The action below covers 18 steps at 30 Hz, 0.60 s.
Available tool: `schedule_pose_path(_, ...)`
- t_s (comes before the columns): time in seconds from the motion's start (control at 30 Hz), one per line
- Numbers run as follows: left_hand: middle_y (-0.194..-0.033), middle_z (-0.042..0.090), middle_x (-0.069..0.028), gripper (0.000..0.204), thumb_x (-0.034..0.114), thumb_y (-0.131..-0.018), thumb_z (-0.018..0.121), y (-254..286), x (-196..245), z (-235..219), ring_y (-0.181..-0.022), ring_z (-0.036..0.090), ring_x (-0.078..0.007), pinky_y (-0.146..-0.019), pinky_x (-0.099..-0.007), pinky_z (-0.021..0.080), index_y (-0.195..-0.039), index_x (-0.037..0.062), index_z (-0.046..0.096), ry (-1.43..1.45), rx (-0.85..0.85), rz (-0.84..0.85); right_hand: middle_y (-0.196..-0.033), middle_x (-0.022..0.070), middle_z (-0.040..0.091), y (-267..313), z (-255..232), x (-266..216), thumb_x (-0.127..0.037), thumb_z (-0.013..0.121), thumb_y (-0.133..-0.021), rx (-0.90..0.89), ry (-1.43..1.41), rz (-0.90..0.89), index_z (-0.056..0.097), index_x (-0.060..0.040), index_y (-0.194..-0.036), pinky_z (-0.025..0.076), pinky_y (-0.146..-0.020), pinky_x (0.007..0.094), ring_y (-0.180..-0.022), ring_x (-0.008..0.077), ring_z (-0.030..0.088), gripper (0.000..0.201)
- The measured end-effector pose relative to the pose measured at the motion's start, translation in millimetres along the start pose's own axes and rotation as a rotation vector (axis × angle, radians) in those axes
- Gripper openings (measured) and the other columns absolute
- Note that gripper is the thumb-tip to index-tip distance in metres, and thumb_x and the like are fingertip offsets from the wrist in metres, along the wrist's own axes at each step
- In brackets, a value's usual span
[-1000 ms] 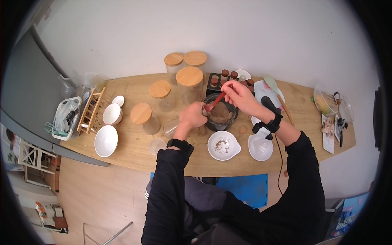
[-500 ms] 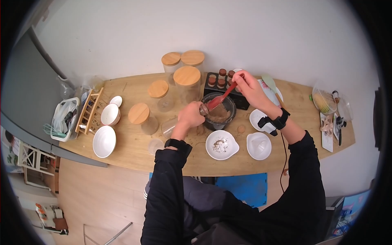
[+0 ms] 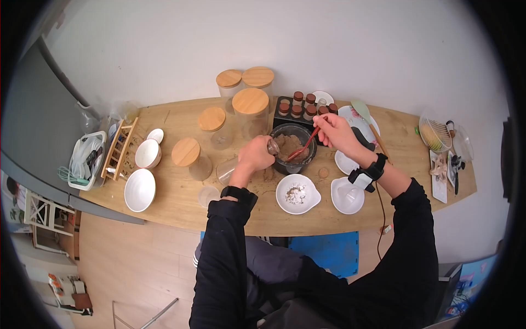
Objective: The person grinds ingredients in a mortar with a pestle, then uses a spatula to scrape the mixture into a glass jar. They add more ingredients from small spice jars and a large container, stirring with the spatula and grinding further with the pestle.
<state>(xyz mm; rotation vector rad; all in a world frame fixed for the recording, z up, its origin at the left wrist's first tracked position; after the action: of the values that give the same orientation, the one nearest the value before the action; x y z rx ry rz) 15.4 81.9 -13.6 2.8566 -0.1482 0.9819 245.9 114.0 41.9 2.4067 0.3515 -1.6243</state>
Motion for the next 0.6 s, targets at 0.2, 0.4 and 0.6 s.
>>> schedule_pose_path(0.2, -0.102, 0.063, -0.0085, 0.029, 0.008, -0.065, 0.062, -1, -4, 2, -0.099, 0.06, -0.0289, -0.081, -0.0371, 0.048, -0.093, 0.0142, 0.065, 0.001, 0.0, -0.002, -0.066, 0.005, 0.061, 2, 7, 26, -0.037, 0.057, -0.093, 0.142, -0.272, 0.081, 0.06, -0.0013, -0.09, 0.045, -0.047, 0.0207, -0.053, 0.009, 0.057, 0.036)
schedule_pose_path(0.4, -0.1, 0.063, -0.0087, 0.027, 0.007, -0.064, 0.062, -1, -4, 2, -0.098, 0.06, -0.0289, -0.081, -0.0368, 0.048, -0.09, 0.0133, 0.064, 0.023, 0.012, -0.003, -0.066, 0.0065, 0.063, 7, -16, 19, -0.038, 0.06, -0.09, 0.155, -0.18, 0.054, 0.062, -0.0001, -0.087, 0.046, -0.048, 0.0215, -0.055, 0.0104, 0.06, 0.039)
schedule_pose_path(0.6, -0.102, 0.063, -0.0079, 0.028, 0.009, -0.065, 0.061, -1, -2, 1, -0.1, 0.059, -0.0285, -0.082, -0.0372, 0.048, -0.091, 0.0152, 0.065, 0.0, -0.011, -0.013, -0.076, 0.0087, 0.066, 15, 10, 23, -0.037, 0.061, -0.09, 0.116, -0.336, 0.116, 0.062, 0.0004, -0.092, 0.051, -0.057, 0.022, -0.064, 0.0122, 0.063, 0.037)
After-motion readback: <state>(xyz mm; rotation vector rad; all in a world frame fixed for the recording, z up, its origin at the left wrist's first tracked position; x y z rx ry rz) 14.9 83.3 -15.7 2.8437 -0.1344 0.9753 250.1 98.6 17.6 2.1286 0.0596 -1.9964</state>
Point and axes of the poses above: each hand's wrist, its own y-axis away from the middle knuckle, its own z-axis out of the palm, x = y × z, the point moved 2 cm from there along -y, towards the middle knuckle
